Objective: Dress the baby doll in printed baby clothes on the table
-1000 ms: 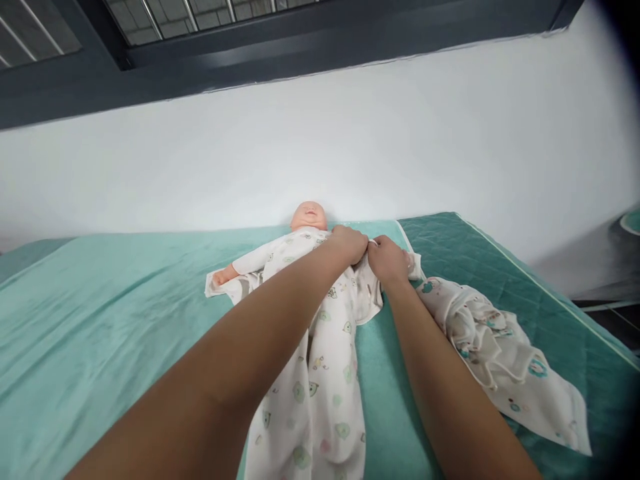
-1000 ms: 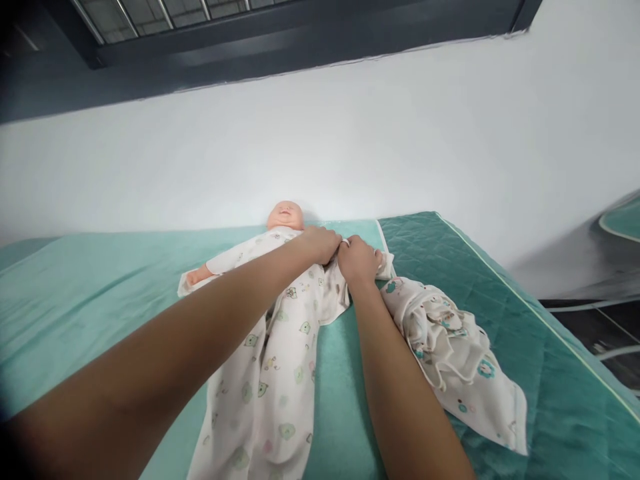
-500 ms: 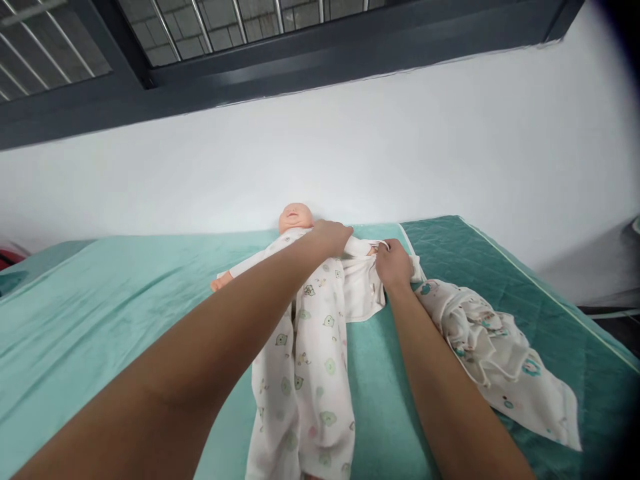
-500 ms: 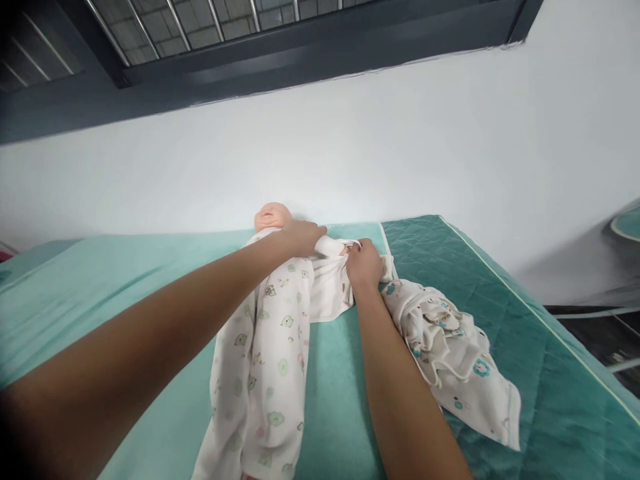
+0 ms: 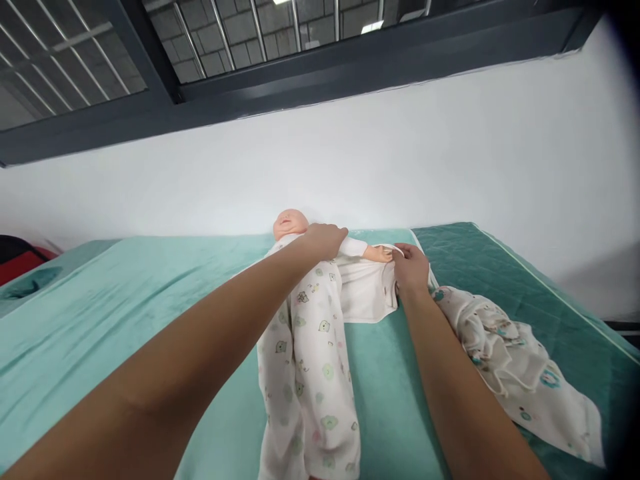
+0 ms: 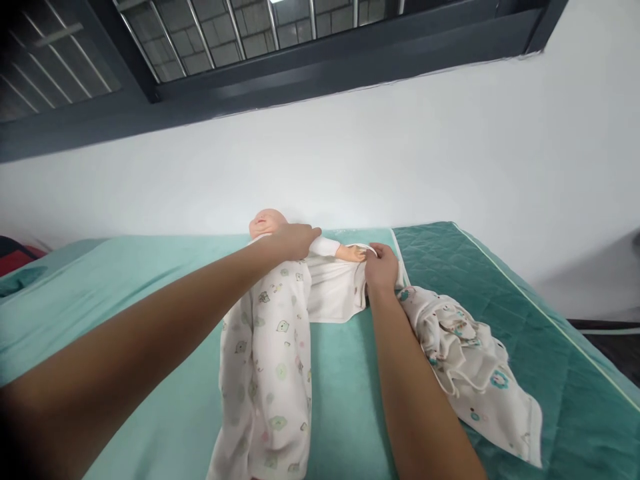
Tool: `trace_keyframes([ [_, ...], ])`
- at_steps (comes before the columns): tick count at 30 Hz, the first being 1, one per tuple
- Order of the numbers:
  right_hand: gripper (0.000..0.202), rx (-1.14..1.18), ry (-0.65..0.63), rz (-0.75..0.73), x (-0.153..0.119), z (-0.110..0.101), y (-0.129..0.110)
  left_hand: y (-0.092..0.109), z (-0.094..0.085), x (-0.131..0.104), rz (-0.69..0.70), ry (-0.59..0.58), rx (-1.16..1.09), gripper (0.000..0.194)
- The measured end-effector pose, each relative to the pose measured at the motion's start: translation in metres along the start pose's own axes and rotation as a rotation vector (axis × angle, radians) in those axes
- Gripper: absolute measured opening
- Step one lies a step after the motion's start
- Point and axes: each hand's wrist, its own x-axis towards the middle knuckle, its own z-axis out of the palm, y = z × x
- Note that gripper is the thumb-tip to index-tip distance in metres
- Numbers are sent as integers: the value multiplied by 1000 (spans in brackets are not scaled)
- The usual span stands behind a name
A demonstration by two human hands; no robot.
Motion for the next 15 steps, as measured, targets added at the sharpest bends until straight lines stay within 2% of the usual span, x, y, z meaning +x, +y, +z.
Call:
trace_keyframes([
  [5, 37, 254, 25, 24, 5, 3, 1, 5, 5, 3, 29, 25, 7, 42],
  [11, 42, 467, 75, -45, 8, 1, -2, 16, 3, 10, 40, 24, -1, 45],
  [13, 40, 533, 127, -90, 8, 0, -4, 22, 0, 16, 44, 30, -8, 46],
  [15, 37, 500, 248, -151, 8, -3, -6, 31, -1, 23, 38, 29, -15, 46],
])
